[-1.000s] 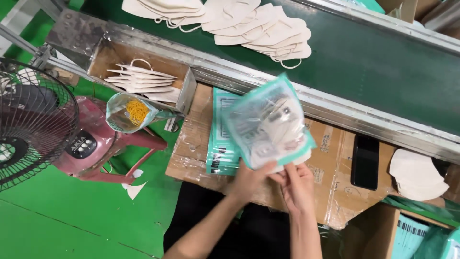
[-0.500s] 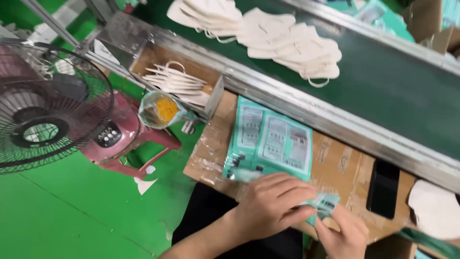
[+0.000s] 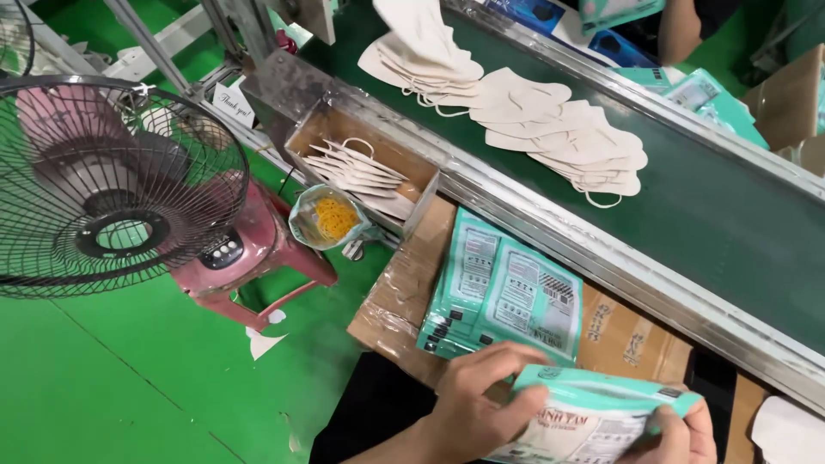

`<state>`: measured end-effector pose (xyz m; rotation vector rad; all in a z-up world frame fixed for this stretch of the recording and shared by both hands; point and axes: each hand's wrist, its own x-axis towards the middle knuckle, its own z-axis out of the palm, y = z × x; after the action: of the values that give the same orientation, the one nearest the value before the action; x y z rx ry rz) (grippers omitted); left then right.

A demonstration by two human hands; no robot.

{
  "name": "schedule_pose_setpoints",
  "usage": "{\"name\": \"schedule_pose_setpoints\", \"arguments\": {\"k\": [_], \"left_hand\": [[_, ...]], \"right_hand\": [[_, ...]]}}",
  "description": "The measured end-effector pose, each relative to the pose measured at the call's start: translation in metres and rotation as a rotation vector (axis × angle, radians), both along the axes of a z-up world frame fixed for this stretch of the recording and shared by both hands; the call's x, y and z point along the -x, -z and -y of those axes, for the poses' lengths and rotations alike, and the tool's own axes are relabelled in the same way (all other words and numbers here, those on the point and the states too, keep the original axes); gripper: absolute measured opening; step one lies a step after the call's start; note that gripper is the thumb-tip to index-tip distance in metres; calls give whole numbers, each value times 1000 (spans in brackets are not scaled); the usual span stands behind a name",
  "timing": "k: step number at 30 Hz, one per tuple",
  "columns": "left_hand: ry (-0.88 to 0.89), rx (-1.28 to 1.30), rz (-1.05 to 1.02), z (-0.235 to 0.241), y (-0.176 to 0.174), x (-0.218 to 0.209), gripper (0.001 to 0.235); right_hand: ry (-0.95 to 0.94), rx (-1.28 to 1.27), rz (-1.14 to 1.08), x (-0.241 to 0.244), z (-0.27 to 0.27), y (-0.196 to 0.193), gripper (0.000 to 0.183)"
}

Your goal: Packing stacks of face masks into individual green plastic pouches in a manufacturing setting.

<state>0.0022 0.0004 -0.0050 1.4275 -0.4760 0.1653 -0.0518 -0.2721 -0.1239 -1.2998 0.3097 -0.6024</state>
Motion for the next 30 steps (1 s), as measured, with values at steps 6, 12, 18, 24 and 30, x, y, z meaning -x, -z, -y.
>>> {"name": "schedule_pose_setpoints", "arguments": {"k": [6,12,18,24,30], "left_hand": [[-15,-78,66,8,34,-5,6],[88,-43,22,19,21,-15,15],[159,-351,168,66,18,-92,52],[-546,-642,429,79,53,-284,94],[-445,-770,390,145,109,-316,103]], "right_hand": [[-213,105,66,-4,-5,18,7],[-262,-121,26,-11,-6,17,9],[293,656,110,-19,79,-7,15],[481,1678,-188,-101,88,-152,32],[-54,793,-219,-281,128,7,51]]}}
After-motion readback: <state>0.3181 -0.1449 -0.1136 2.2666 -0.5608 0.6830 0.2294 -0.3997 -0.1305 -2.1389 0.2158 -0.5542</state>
